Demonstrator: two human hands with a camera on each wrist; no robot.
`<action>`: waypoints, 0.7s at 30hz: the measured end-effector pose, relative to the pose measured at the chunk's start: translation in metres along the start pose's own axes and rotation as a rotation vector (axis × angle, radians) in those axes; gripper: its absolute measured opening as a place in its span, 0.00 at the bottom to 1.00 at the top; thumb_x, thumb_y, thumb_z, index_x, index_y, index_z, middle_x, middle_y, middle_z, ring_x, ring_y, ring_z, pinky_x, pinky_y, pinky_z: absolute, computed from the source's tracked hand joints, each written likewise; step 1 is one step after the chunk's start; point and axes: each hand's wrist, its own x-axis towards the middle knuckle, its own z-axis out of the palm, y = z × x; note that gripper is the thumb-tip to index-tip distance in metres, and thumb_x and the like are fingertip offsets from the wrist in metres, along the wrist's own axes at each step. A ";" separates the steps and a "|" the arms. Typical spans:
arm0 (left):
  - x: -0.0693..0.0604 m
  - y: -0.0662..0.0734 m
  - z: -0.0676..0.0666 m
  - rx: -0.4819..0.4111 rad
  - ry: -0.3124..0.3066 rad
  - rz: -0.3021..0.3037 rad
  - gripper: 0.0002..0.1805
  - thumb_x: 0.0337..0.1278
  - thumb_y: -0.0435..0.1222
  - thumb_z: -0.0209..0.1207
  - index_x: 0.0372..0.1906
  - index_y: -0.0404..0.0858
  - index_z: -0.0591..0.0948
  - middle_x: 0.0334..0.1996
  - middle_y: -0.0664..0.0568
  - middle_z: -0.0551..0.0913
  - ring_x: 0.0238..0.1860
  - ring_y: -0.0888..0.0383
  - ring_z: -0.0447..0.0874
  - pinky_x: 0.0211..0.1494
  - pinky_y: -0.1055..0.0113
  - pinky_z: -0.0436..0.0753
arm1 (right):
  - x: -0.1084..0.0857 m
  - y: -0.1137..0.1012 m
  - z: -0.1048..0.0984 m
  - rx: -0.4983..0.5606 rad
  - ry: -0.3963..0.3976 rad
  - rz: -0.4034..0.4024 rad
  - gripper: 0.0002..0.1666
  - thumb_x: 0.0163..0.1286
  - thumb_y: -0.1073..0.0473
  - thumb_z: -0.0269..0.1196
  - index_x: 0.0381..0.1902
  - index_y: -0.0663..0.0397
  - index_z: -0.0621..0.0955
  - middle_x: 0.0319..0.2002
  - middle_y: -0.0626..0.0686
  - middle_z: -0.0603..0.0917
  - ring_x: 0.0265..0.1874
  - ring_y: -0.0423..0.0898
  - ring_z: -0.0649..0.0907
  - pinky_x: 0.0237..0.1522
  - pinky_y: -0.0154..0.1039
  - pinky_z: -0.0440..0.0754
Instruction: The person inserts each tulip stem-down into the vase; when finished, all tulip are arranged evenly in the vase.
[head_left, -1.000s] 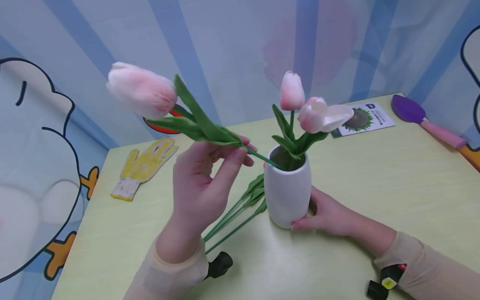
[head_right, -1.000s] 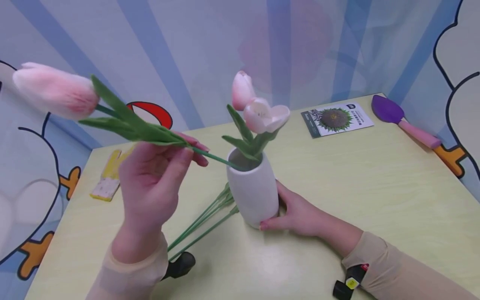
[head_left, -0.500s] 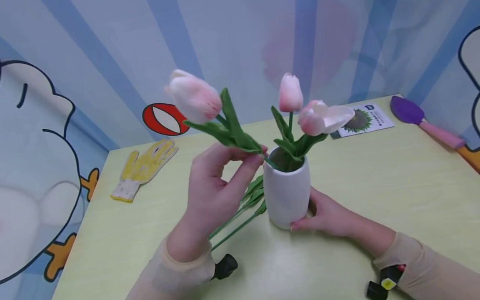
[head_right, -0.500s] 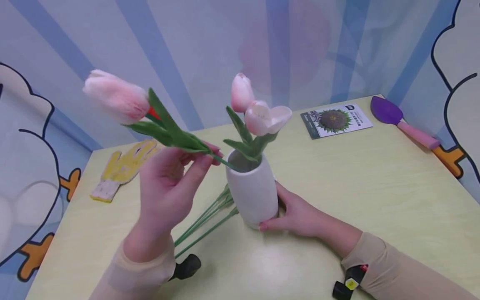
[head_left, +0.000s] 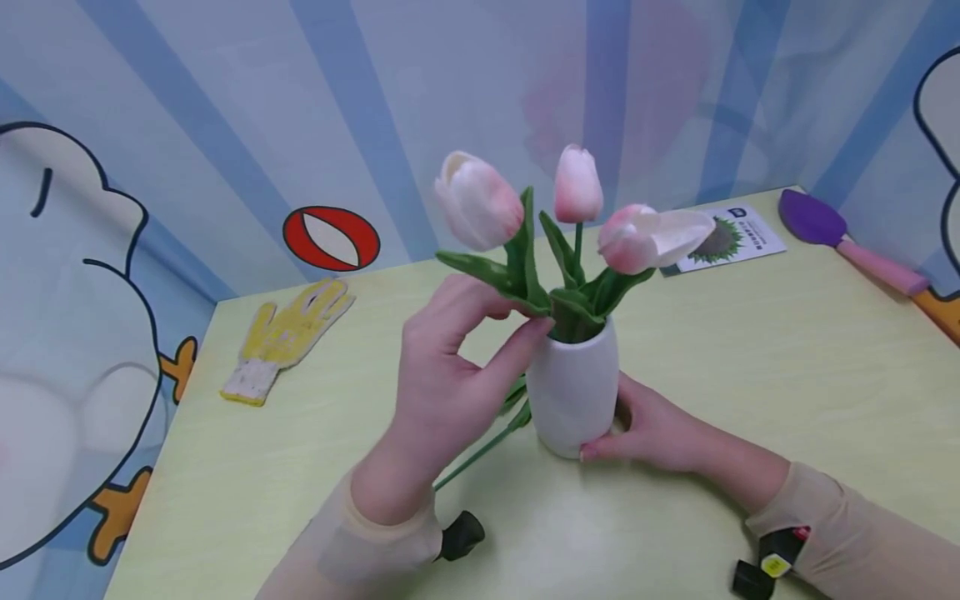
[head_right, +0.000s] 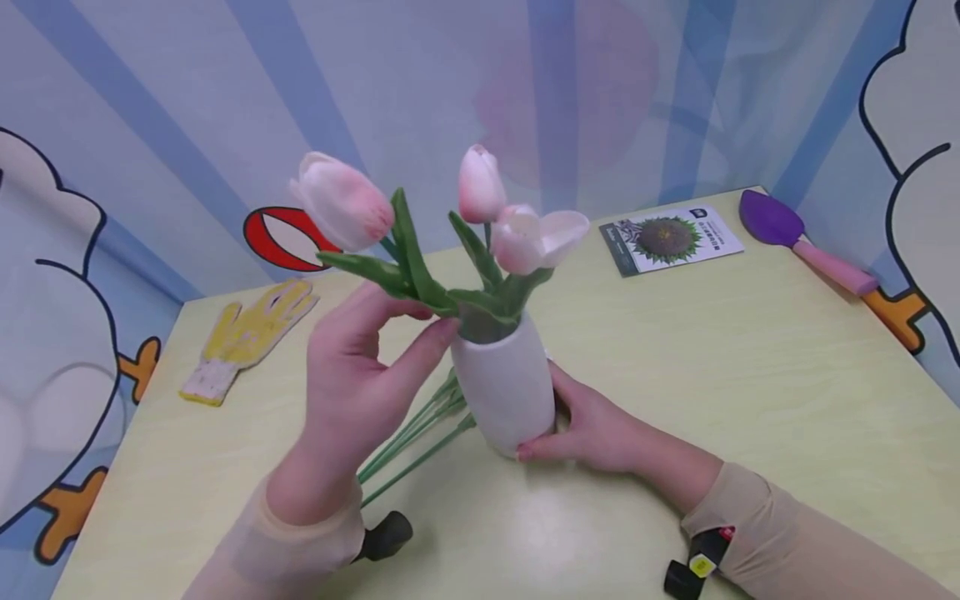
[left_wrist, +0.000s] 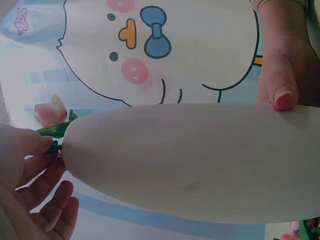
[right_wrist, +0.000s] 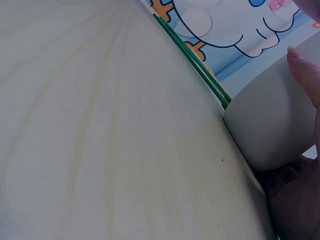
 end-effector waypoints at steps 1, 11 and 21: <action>0.000 0.000 0.001 0.004 -0.003 0.001 0.10 0.58 0.27 0.70 0.45 0.35 0.87 0.42 0.48 0.88 0.47 0.55 0.83 0.50 0.61 0.83 | 0.000 0.000 0.000 -0.001 0.000 -0.001 0.55 0.60 0.53 0.79 0.78 0.43 0.61 0.71 0.54 0.72 0.70 0.59 0.73 0.72 0.67 0.66; -0.004 -0.004 0.006 0.102 -0.006 -0.028 0.11 0.57 0.31 0.72 0.46 0.37 0.89 0.43 0.50 0.85 0.48 0.54 0.77 0.53 0.61 0.78 | 0.001 -0.002 0.001 -0.014 0.004 0.000 0.55 0.60 0.53 0.79 0.78 0.45 0.60 0.71 0.54 0.73 0.69 0.58 0.74 0.71 0.66 0.67; -0.005 -0.002 0.008 0.123 -0.028 -0.073 0.06 0.59 0.32 0.71 0.41 0.37 0.90 0.43 0.51 0.83 0.49 0.54 0.76 0.53 0.60 0.77 | 0.001 -0.001 0.001 -0.002 -0.002 0.008 0.54 0.60 0.53 0.79 0.77 0.45 0.60 0.71 0.54 0.72 0.68 0.59 0.74 0.71 0.66 0.68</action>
